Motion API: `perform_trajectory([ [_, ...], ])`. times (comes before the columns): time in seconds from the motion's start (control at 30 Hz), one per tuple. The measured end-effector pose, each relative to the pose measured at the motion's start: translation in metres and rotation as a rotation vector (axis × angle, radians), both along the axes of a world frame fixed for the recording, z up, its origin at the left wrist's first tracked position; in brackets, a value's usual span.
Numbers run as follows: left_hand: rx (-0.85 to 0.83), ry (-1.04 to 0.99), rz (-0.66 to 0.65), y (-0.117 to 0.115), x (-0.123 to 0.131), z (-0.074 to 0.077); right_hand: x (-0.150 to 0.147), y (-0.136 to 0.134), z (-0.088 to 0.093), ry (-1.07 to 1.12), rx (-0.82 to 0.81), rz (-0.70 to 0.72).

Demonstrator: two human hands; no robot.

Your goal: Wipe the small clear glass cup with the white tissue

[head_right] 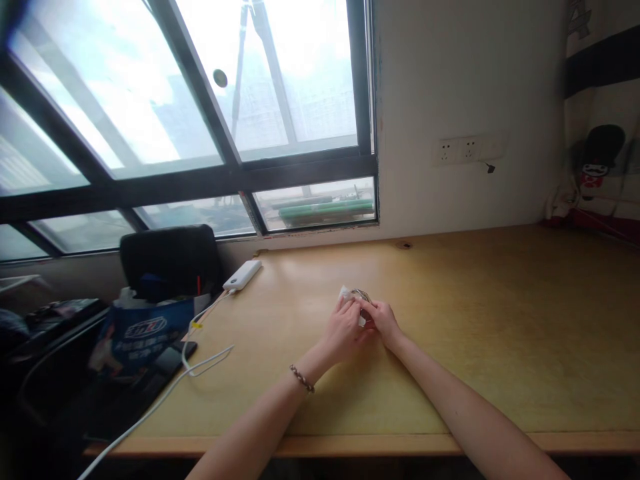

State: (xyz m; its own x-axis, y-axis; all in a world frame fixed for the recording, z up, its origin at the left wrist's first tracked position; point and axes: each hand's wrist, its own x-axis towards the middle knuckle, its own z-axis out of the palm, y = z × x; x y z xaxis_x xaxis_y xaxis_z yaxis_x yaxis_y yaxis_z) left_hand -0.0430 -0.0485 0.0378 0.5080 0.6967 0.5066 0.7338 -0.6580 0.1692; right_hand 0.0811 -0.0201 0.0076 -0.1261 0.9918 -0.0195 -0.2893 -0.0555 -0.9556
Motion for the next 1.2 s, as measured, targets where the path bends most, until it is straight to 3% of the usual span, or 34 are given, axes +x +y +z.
perform_trajectory([
  [0.17,-0.058,-0.019,-0.130,0.005,-0.011,0.008,0.000,-0.002,0.003,0.022,0.014,0.051],
  [0.3,-0.073,0.008,-0.148,0.010,-0.018,0.011,0.001,0.000,0.002,0.097,-0.002,0.087],
  [0.53,0.054,0.073,-0.029,0.005,-0.013,0.016,0.004,0.005,-0.002,0.167,-0.021,0.017],
  [0.7,0.124,0.077,0.118,0.000,0.000,0.006,0.005,0.004,0.001,0.199,-0.037,-0.034],
  [0.83,0.095,0.048,0.162,0.001,0.003,-0.003,0.004,0.002,0.003,0.144,0.007,-0.029],
  [0.93,0.041,0.031,0.093,0.004,-0.003,-0.007,0.004,0.000,0.006,0.057,0.085,-0.024],
  [1.03,-0.015,0.032,-0.058,0.010,-0.011,-0.006,0.005,-0.002,0.010,0.004,0.135,-0.008],
  [1.2,-0.115,-0.038,-0.188,0.013,-0.017,0.001,0.005,-0.003,0.011,0.032,0.097,0.000],
])
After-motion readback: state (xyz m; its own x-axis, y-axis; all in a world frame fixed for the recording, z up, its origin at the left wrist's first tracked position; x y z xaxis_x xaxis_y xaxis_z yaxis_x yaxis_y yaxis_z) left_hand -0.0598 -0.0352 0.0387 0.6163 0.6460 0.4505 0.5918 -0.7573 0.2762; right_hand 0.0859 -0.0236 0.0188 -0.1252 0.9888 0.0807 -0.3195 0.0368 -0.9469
